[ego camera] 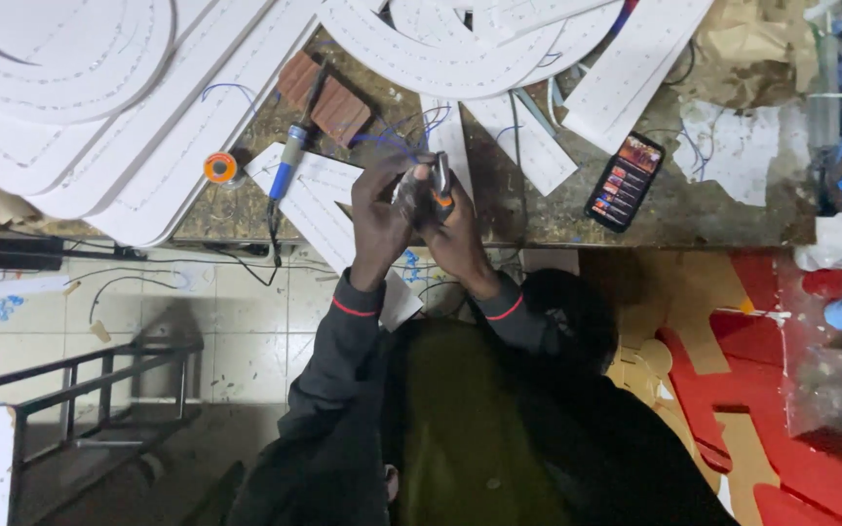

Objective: Preparing and soldering wires to LED strip terminals on a workbench in a sign shop.

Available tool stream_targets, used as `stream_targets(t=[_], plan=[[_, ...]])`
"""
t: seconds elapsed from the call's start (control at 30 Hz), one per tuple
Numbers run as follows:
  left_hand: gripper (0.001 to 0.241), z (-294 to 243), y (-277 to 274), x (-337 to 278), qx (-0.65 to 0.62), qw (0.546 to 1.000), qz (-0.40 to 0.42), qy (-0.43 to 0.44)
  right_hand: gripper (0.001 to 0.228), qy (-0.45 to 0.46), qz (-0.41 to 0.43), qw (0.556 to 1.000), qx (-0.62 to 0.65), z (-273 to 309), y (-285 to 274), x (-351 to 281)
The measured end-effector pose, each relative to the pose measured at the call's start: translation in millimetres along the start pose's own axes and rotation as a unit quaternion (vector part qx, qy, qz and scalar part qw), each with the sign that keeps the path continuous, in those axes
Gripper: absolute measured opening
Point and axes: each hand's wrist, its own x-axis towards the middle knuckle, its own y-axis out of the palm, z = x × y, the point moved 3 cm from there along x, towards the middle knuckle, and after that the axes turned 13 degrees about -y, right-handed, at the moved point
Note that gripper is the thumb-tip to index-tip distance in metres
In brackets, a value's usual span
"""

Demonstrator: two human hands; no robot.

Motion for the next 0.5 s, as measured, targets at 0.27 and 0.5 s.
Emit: stream_targets(t=[0.27,0.5], plan=[[0.042,20.5,-5.3,20.7,-0.165,0.986,0.035,0.013,0.039,0.026,-0.026,0.992,0.123,-22.5,23.9,11.0],[0.045,65.1,-19.6,16.1,-0.129,0.973,-0.181,-0.053,0.020,0.170,-0.096,0.979,0.051,-9.1,54.3,-1.0]])
